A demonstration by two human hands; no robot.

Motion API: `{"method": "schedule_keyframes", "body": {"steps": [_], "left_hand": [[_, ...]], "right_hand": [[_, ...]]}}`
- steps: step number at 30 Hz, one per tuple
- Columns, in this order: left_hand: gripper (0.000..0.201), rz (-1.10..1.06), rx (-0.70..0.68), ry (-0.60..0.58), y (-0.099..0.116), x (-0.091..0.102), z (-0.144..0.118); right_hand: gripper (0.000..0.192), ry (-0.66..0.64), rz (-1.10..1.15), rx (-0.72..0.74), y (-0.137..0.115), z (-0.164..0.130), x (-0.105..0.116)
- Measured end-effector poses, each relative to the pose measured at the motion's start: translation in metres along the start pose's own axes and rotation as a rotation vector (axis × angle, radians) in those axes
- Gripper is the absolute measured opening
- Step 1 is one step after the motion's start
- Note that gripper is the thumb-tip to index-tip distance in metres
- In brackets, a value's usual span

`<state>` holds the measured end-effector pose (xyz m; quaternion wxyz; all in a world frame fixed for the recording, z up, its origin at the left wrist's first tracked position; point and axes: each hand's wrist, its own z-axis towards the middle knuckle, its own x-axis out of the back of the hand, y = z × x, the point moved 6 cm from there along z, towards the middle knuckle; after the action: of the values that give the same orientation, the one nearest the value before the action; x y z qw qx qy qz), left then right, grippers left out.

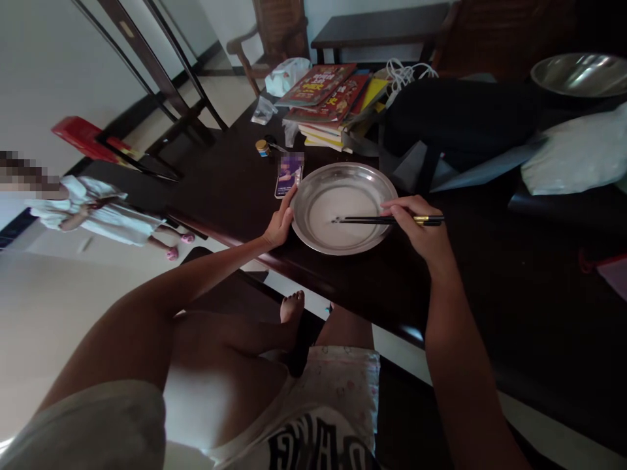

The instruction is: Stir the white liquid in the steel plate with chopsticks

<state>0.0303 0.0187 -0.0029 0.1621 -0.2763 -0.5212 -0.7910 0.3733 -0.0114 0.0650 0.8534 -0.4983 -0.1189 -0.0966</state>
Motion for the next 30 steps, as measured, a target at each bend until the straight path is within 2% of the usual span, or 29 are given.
{"method": "schedule_keyframes", "body": {"steps": [4, 6, 8, 10, 12, 14, 16, 19, 21, 24, 28, 30], "left_hand": [[0.088, 0.0, 0.017, -0.011, -0.001, 0.003, -0.002], [0.088, 0.005, 0.026, -0.018, -0.001, 0.003, -0.004], [0.089, 0.008, 0.028, -0.017, 0.001, 0.004, -0.005], [0.09, 0.009, 0.024, -0.013, 0.004, 0.004, -0.005], [0.091, 0.007, 0.022, -0.015, 0.008, 0.004, -0.006], [0.093, 0.008, 0.028, -0.015, 0.012, 0.005, -0.007], [0.094, 0.011, 0.043, -0.016, 0.015, 0.005, -0.009], [0.093, 0.005, 0.06, -0.021, 0.016, 0.005, -0.01], [0.091, -0.001, 0.055, -0.022, 0.016, 0.005, -0.011], [0.09, -0.003, 0.052, -0.014, 0.015, 0.005, -0.011], [0.088, -0.011, 0.076, -0.023, 0.012, 0.006, -0.011], [0.086, -0.024, 0.078, -0.027, 0.011, 0.007, -0.011]], "right_hand": [[0.017, 0.14, -0.002, -0.051, 0.001, 0.0, 0.009], [0.018, 0.114, 0.002, -0.066, -0.001, 0.0, 0.006], [0.017, 0.028, -0.023, -0.039, -0.006, 0.0, 0.0], [0.015, -0.002, -0.056, -0.005, -0.01, -0.001, -0.003], [0.015, 0.063, -0.054, -0.01, -0.01, -0.001, 0.002], [0.018, 0.143, 0.04, -0.073, -0.005, -0.003, 0.008], [0.018, 0.106, 0.069, -0.08, -0.005, -0.004, 0.006], [0.016, 0.01, -0.02, 0.01, -0.011, -0.004, 0.001], [0.016, 0.041, -0.06, 0.027, -0.012, -0.005, 0.004], [0.018, 0.134, -0.016, -0.042, -0.008, -0.006, 0.012], [0.017, 0.012, -0.012, -0.022, -0.011, -0.005, 0.002], [0.016, 0.005, -0.047, 0.012, -0.014, -0.005, -0.001]]}}
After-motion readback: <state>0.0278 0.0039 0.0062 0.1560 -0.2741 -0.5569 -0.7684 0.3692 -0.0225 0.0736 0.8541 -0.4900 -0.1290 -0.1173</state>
